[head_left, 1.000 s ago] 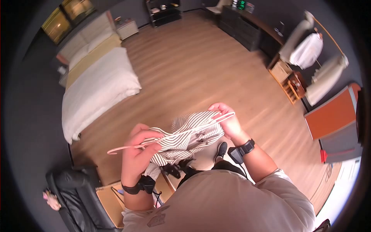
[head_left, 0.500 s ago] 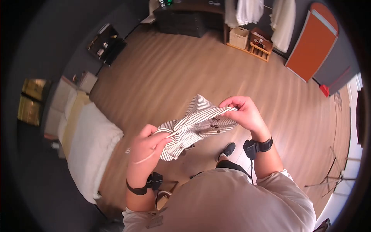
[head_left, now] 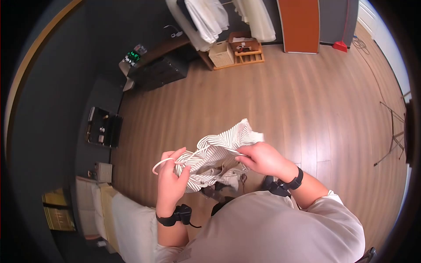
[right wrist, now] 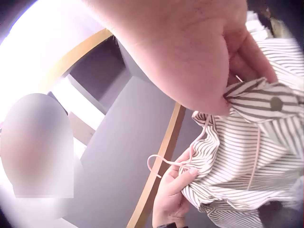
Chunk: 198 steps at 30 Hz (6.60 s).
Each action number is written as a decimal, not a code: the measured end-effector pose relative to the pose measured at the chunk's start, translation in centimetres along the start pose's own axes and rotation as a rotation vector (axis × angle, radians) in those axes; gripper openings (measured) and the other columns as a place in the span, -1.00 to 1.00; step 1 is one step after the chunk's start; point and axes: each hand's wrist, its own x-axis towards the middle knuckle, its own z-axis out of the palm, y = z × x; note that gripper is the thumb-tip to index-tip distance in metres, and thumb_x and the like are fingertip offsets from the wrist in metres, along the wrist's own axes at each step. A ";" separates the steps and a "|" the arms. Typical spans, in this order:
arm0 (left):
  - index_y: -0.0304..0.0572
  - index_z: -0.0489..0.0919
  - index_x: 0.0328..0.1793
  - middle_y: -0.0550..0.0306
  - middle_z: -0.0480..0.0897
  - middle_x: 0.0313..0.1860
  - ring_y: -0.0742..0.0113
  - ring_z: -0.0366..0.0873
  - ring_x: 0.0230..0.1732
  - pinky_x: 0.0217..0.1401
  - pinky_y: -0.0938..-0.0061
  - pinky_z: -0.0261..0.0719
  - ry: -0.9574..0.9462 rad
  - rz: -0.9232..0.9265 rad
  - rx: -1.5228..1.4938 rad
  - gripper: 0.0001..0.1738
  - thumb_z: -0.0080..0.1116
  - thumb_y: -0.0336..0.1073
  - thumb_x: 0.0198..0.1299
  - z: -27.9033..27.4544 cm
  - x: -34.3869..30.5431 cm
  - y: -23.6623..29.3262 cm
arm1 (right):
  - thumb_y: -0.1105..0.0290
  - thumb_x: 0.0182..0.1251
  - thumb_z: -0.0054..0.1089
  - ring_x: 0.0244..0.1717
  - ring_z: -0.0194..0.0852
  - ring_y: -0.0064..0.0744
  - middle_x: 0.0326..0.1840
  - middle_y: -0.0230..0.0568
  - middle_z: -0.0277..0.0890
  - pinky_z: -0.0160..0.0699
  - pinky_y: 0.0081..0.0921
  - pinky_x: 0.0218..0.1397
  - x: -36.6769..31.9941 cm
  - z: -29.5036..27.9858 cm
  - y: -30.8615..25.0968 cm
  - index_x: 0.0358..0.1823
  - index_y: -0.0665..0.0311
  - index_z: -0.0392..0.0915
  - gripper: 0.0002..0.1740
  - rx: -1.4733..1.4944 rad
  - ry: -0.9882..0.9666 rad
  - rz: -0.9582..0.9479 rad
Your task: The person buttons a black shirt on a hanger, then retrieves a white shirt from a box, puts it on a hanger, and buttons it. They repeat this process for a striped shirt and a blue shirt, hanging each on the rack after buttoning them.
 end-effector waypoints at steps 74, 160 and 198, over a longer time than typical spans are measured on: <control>-0.25 0.61 0.37 -0.01 0.59 0.21 0.13 0.65 -0.01 0.15 0.34 0.63 -0.119 0.596 -0.160 -0.52 0.32 -0.31 0.34 30.3 107.8 -9.1 | 0.44 0.05 0.34 -0.69 0.24 -0.11 -0.73 -0.19 0.18 0.18 -0.22 -0.59 66.5 -50.2 52.9 -0.73 0.24 0.29 -0.63 -0.221 0.488 -0.097; -0.20 0.51 -0.43 -0.05 0.58 -0.55 -0.13 0.61 -0.46 -0.42 0.09 0.52 0.550 -0.129 0.577 -0.43 0.56 0.13 0.07 36.5 144.7 -11.2 | 0.02 0.25 0.53 -0.39 0.64 -0.21 -0.39 -0.07 0.65 0.59 -0.29 -0.28 122.3 -57.4 73.1 -0.13 0.59 0.56 -0.36 0.367 0.206 0.148; -0.48 0.43 0.27 0.06 0.65 0.10 0.38 0.64 0.12 0.14 0.48 0.64 0.151 -0.028 -0.929 -0.58 0.20 -0.75 0.32 35.4 139.5 -11.0 | 0.54 0.30 0.39 -0.28 0.72 -0.38 -0.33 -0.17 0.73 0.67 -0.44 -0.13 114.7 -61.1 69.5 -0.04 0.31 0.70 -0.79 0.501 -0.045 -0.277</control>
